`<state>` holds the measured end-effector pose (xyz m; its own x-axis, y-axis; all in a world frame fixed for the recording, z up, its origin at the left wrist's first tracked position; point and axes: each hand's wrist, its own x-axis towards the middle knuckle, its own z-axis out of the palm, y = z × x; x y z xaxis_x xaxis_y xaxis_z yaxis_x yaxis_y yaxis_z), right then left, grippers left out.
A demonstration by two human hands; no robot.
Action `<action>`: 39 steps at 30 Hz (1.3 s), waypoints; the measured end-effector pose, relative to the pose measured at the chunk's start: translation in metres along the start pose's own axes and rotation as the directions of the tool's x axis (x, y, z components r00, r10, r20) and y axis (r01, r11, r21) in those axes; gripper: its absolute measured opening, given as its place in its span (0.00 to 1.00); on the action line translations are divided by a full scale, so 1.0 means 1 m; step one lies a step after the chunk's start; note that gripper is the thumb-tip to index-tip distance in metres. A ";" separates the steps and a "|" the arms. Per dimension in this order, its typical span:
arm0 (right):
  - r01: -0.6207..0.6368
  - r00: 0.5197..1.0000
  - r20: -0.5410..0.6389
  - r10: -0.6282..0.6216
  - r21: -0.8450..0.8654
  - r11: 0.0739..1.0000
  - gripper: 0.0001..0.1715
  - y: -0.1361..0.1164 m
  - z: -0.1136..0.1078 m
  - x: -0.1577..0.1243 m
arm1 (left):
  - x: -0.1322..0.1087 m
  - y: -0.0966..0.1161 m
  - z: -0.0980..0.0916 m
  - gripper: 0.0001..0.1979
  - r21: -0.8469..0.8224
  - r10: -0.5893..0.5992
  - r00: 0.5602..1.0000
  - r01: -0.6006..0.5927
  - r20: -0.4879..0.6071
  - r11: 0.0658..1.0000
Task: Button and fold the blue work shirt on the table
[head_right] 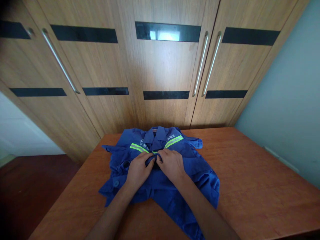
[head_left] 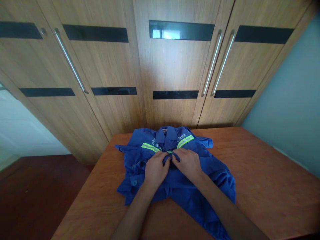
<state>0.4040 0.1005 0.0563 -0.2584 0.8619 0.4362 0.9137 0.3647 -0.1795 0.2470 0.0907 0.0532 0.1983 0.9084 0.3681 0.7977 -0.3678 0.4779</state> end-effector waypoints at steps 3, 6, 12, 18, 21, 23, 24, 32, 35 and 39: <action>0.029 0.999 -0.015 -0.029 -0.025 0.999 0.11 0.000 0.005 -0.001 | 0.000 0.000 0.000 0.09 0.006 -0.004 1.000 0.004 -0.012 1.000; 0.060 0.998 -0.019 -0.060 -0.011 0.998 0.12 0.004 0.006 -0.002 | -0.001 0.000 -0.002 0.09 0.003 -0.002 1.000 0.002 -0.019 1.000; 0.278 0.955 0.121 -0.272 -0.035 0.960 0.09 0.010 -0.006 0.003 | -0.004 0.003 -0.003 0.12 0.132 0.010 1.000 -0.013 0.019 0.991; 0.351 0.928 0.160 -0.336 -0.073 0.934 0.08 0.008 -0.015 0.005 | -0.002 0.004 -0.006 0.13 0.191 0.043 0.995 -0.060 0.089 0.980; 0.352 0.929 0.154 -0.337 -0.082 0.933 0.10 0.006 -0.016 0.003 | -0.001 0.003 -0.006 0.11 0.209 0.049 0.991 -0.074 0.122 0.975; 0.351 0.926 0.173 -0.335 -0.073 0.933 0.11 0.005 -0.016 0.003 | -0.002 0.002 -0.006 0.11 0.209 0.054 0.989 -0.083 0.140 0.974; 0.346 0.926 0.182 -0.330 -0.063 0.936 0.11 0.006 -0.016 0.003 | -0.002 0.002 -0.005 0.11 0.207 0.058 0.987 -0.088 0.148 0.974; 0.102 0.987 0.106 -0.123 0.188 0.977 0.11 0.012 -0.003 0.006 | -0.003 -0.001 -0.003 0.11 0.155 0.072 0.988 -0.094 0.139 0.984; 0.007 0.997 0.065 -0.030 0.333 0.943 0.13 0.014 0.004 0.007 | -0.003 -0.001 -0.003 0.11 0.120 0.082 0.990 -0.096 0.117 0.988; -0.035 0.999 0.022 0.028 0.516 0.856 0.14 0.017 0.011 0.008 | -0.003 -0.001 -0.002 0.12 0.089 0.085 0.993 -0.092 0.081 0.992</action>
<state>0.4141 0.1179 0.0468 -0.2397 0.8792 0.4117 0.6287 0.4637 -0.6243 0.2443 0.0882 0.0529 0.3107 0.8872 0.3412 0.8238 -0.4304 0.3689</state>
